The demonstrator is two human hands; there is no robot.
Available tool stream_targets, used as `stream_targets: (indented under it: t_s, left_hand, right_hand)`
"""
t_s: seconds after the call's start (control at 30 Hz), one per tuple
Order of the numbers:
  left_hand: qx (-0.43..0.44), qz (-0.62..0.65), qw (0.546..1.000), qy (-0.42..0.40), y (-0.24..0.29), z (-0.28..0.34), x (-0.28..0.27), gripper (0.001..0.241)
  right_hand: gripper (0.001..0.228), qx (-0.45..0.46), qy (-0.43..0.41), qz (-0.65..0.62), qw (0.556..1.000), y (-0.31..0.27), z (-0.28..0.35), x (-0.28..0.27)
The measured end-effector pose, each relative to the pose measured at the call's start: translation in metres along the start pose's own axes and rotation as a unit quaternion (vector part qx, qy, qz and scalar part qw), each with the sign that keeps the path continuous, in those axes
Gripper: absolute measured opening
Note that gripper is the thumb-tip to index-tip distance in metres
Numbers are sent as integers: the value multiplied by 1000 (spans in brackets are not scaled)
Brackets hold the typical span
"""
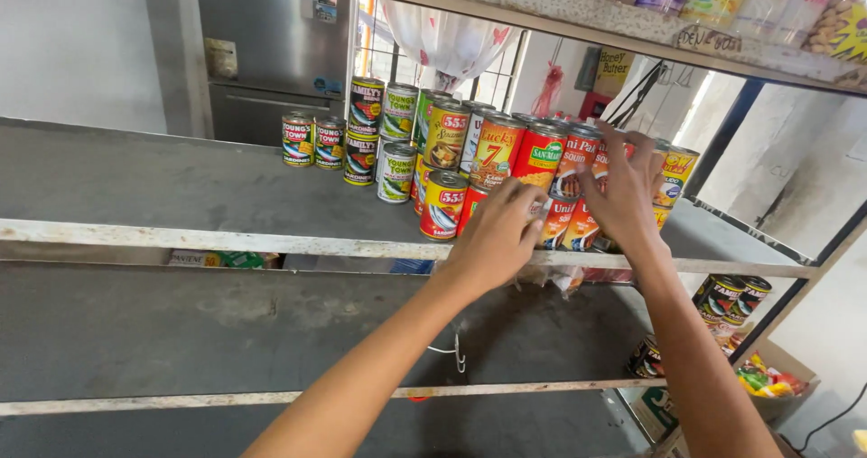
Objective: Organizing various canned food items by brand and type on storage shelves.
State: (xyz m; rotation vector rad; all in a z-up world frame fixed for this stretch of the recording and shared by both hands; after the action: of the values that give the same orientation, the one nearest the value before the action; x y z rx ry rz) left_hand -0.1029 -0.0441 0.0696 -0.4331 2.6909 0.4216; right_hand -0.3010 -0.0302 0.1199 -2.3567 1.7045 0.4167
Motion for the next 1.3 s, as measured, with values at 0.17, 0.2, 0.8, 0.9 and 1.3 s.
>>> stream_targets:
  t_s: [0.17,0.2,0.8,0.9,1.3]
  left_hand:
    - [-13,72,997,-36,0,-12,42,39]
    - [-25,93,995,-39,-2,-15,48,42]
    - [-37,295,955,24,9,-40,64,66]
    - [-124,421,898,2,-4,-19,76,51]
    - [-343,527,777,13,-30,37,17,32]
  right_hand:
    - [60,-49,-32,-39,998,6,-13,14]
    - [59,21,-39,-91,995,7,-16,14]
    - [52,198,-77,-403,890,-4,7,-38]
    - [45,239,-81,-371,894,18,-5,-34]
    - [66,4,14,-4,1000,54,1,21]
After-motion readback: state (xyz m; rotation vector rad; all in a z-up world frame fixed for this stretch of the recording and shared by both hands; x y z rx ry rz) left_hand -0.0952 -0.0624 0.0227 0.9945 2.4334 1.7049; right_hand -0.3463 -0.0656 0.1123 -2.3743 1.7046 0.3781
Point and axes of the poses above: each hand's wrist, its own z-axis away from the middle knuckle, its own x-axis out of the palm, y = z × x, the point moved 5 cm from there along -z, towards the middle knuckle, and after that the axes turned 11 degrees about -z, right-handed, at the moved point
